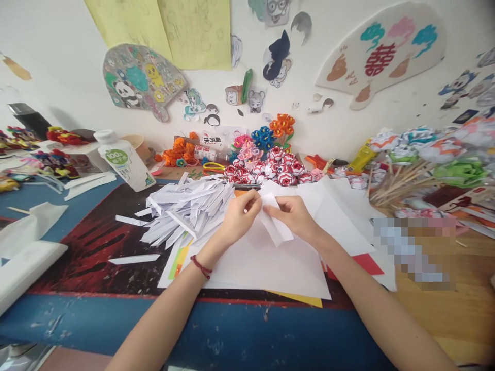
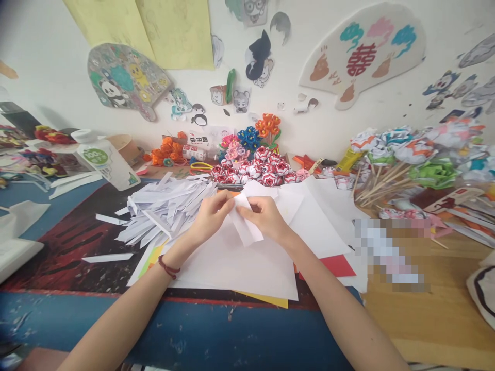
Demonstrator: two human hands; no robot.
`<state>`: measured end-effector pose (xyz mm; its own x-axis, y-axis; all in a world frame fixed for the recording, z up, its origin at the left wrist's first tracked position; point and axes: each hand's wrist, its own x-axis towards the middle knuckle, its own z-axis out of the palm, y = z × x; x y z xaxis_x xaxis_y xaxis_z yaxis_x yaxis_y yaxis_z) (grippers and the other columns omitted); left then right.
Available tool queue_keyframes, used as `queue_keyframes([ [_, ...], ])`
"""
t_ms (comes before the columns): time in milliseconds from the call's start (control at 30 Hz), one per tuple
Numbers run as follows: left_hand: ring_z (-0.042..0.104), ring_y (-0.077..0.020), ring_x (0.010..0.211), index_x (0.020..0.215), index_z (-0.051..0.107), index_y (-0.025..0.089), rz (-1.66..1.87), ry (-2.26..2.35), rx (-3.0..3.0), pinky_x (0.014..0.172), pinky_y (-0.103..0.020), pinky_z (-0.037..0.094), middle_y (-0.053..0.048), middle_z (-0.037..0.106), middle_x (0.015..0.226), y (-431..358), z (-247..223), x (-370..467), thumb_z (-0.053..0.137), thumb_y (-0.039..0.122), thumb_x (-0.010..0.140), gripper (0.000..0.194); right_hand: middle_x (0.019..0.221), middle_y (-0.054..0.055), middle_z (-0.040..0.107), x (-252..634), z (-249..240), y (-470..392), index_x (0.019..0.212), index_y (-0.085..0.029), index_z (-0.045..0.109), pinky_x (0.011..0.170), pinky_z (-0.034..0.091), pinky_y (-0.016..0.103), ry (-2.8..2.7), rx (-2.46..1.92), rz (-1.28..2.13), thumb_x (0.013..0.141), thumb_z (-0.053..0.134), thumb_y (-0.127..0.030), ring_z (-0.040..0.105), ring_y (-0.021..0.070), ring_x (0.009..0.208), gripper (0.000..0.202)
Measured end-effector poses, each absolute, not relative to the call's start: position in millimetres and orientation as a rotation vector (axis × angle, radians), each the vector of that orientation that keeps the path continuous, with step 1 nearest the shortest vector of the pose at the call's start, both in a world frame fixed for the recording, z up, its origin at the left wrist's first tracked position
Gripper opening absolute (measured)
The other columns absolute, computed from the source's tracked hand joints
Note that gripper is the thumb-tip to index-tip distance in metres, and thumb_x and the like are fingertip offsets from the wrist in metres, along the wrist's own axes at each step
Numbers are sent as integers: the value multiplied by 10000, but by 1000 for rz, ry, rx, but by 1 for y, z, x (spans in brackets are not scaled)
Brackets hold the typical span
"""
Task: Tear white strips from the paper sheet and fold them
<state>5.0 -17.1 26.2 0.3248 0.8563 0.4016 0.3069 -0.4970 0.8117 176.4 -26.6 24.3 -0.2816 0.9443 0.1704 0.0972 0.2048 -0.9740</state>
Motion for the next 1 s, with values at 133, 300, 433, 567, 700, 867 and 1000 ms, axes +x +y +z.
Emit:
queue_keyframes([
  [133,395,-96,587,693,440,182,1147,1042,1936,560,-219,311,40,425,618,-16,26,5,447,268,883,208,674,11,588,174,23,-28,755,-129,677,520,383,242,-1587,-1010,1167,775,667,-418,517,135,597,291],
  [300,404,-97,588,690,450,182,1150,1025,1923,565,-222,320,37,435,620,-18,26,7,438,267,883,211,628,6,559,175,23,-27,683,-135,646,494,367,243,-1502,-1031,1151,751,681,-434,487,127,559,309],
  [433,440,-101,606,681,470,180,1124,1015,1952,582,-224,338,28,484,632,-20,29,9,434,239,871,202,664,24,599,178,23,-24,670,-143,647,510,398,255,-1428,-1030,1111,722,698,-458,521,147,583,323],
  [567,443,-97,597,648,466,178,1116,1043,1966,582,-224,335,35,492,607,-21,30,9,448,175,833,186,634,3,575,188,25,-18,678,-150,637,495,385,247,-1305,-1051,1041,696,732,-413,503,134,556,280],
  [700,487,-104,612,732,543,178,1158,1072,1898,593,-224,372,21,557,648,-19,29,7,470,256,870,174,652,3,597,198,30,-15,696,-142,650,498,386,243,-1382,-1080,1067,679,749,-403,520,137,569,279],
  [867,512,-109,623,815,611,170,1165,1072,1912,577,-228,378,-3,607,705,-16,27,5,564,352,851,192,718,21,642,194,33,-20,776,-135,692,548,424,253,-1629,-1035,1330,699,731,-401,582,169,655,280],
  [1000,496,-87,568,797,579,169,1325,1035,1734,531,-209,372,12,574,660,-14,25,3,579,359,846,197,898,55,670,194,32,-17,979,-169,692,594,453,254,-1524,-1018,1255,691,739,-378,605,185,778,359],
])
